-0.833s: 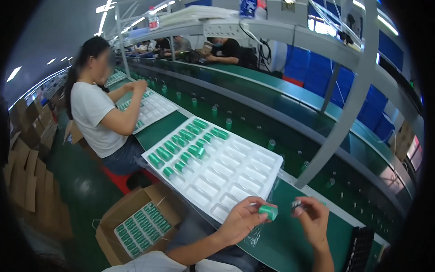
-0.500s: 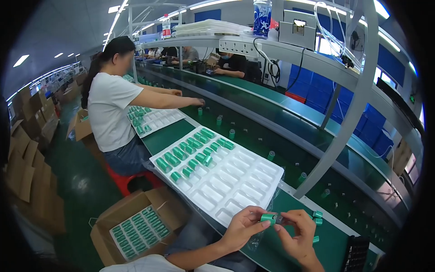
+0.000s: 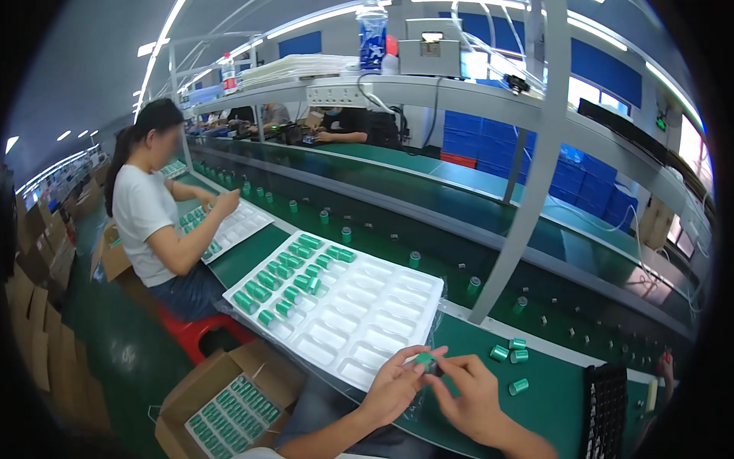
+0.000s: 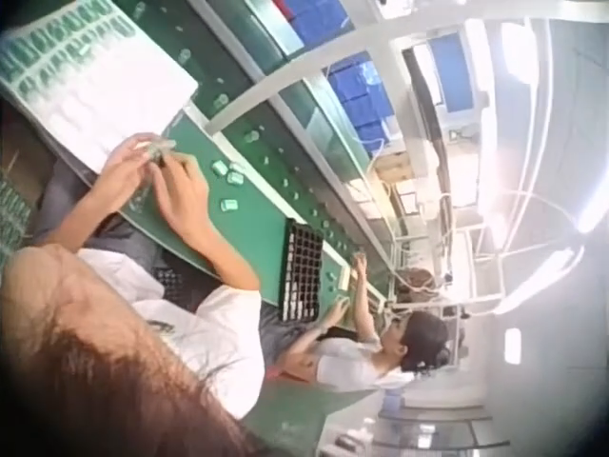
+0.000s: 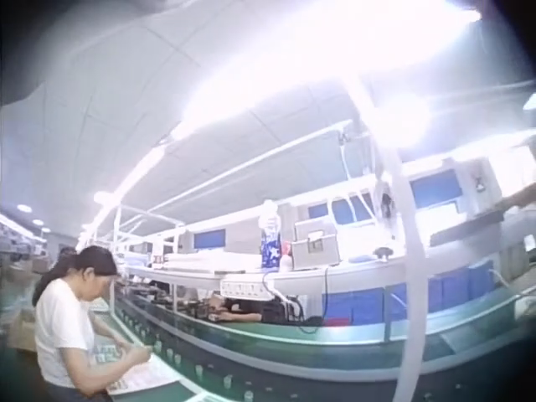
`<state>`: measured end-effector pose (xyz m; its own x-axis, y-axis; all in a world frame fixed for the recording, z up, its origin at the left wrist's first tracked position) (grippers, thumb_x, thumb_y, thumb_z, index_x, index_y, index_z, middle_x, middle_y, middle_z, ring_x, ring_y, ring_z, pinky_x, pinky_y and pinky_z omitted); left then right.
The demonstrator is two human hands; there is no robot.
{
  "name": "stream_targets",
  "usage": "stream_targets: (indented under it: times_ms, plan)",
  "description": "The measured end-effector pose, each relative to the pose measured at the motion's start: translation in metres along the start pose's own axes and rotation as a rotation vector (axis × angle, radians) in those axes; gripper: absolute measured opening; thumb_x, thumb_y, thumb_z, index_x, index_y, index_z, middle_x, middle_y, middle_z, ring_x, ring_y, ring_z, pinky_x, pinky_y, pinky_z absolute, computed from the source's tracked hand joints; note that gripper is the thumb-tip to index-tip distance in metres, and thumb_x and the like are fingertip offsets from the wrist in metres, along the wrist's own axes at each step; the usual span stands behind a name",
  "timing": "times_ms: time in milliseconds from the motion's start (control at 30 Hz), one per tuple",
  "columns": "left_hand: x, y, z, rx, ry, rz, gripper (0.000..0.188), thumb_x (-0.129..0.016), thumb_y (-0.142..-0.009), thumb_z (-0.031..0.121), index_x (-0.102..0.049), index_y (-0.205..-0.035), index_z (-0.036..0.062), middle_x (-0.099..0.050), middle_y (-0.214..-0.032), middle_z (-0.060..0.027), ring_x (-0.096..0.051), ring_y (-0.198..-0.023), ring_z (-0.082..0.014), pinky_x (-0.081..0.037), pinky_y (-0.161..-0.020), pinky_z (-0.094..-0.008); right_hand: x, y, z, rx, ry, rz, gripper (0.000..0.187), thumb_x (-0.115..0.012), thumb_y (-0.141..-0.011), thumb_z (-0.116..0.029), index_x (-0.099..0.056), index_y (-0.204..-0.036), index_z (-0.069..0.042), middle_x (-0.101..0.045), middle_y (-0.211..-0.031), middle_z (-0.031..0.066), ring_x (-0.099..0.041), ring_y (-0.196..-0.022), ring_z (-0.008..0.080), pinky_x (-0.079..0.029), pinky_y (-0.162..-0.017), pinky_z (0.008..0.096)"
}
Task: The person assembles small electronic components by hand, inserting internal components into green plastic cases on an assembly line.
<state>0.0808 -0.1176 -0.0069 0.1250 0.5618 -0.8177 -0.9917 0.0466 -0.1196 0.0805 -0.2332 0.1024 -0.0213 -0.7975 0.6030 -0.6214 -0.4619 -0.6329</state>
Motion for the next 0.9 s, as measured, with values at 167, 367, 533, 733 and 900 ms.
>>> stream_targets:
  times_ms: [167,367,533,733,900]
  plan:
    - [-0.005,0.001,0.0,0.071,-0.152,-0.044,0.051,-0.055,-0.095,-0.002,-0.036,-0.143,-0.0008,-0.041,-0.148,-0.019,-0.05,-0.126,-0.0196,-0.043,-0.103,-0.0316,-0.006,0.006,-0.016,0.302,0.292,0.022,0.046,-0.08,-0.063,-0.007,-0.067,-0.107,-0.005,-0.067,-0.091,0.0066,-0.066,-0.082,0.0239,-0.048,-0.071,0.0337]
    - [0.013,0.005,-0.013,0.172,-0.214,-0.077,0.041,-0.061,-0.092,-0.002,-0.05,-0.131,-0.0014,-0.059,-0.119,-0.0102,-0.059,-0.107,-0.0136,-0.049,-0.092,-0.0272,-0.009,0.012,-0.018,0.357,0.284,-0.048,0.04,-0.08,-0.063,-0.015,-0.068,-0.101,-0.006,-0.067,-0.09,0.0039,-0.067,-0.085,0.0191,-0.046,-0.07,0.031]
    - [0.014,0.01,-0.007,0.097,-0.35,-0.075,0.039,-0.062,-0.091,-0.001,-0.052,-0.129,-0.0003,-0.063,-0.11,-0.0054,-0.061,-0.097,-0.0081,-0.051,-0.083,-0.0237,-0.014,0.01,-0.026,0.33,0.296,-0.077,0.035,-0.08,-0.064,-0.017,-0.07,-0.097,-0.008,-0.067,-0.094,0.0031,-0.066,-0.085,0.0187,-0.045,-0.069,0.0299]
    - [-0.033,0.019,0.038,0.105,-0.496,-0.092,0.064,-0.07,-0.084,-0.003,-0.04,-0.141,0.0004,-0.056,-0.131,-0.0127,-0.059,-0.112,-0.0189,-0.053,-0.089,-0.03,-0.002,0.004,-0.008,0.467,0.177,0.071,0.033,-0.083,-0.065,-0.013,-0.067,-0.093,-0.008,-0.065,-0.094,0.0066,-0.065,-0.075,0.0228,-0.05,-0.063,0.0327]
    - [0.024,0.04,0.16,-0.449,-1.742,0.214,0.065,-0.079,-0.075,0.009,-0.052,-0.135,0.0023,-0.048,-0.141,-0.0198,-0.051,-0.123,-0.0352,-0.042,-0.102,-0.0468,0.061,-0.035,0.109,0.191,0.271,0.394,0.043,-0.078,-0.073,-0.002,-0.063,-0.113,-0.001,-0.067,-0.096,0.0125,-0.066,-0.081,0.0215,-0.053,-0.069,0.0315]
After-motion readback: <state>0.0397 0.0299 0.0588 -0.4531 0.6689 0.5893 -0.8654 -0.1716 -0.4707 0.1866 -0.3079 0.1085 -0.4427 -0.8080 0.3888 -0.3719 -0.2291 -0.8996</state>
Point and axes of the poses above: each hand's wrist, its own y-axis away from the middle knuckle, its own x-axis out of the back of the hand, z = x × y, the point moved 7 cm from there along -y, towards the middle knuckle
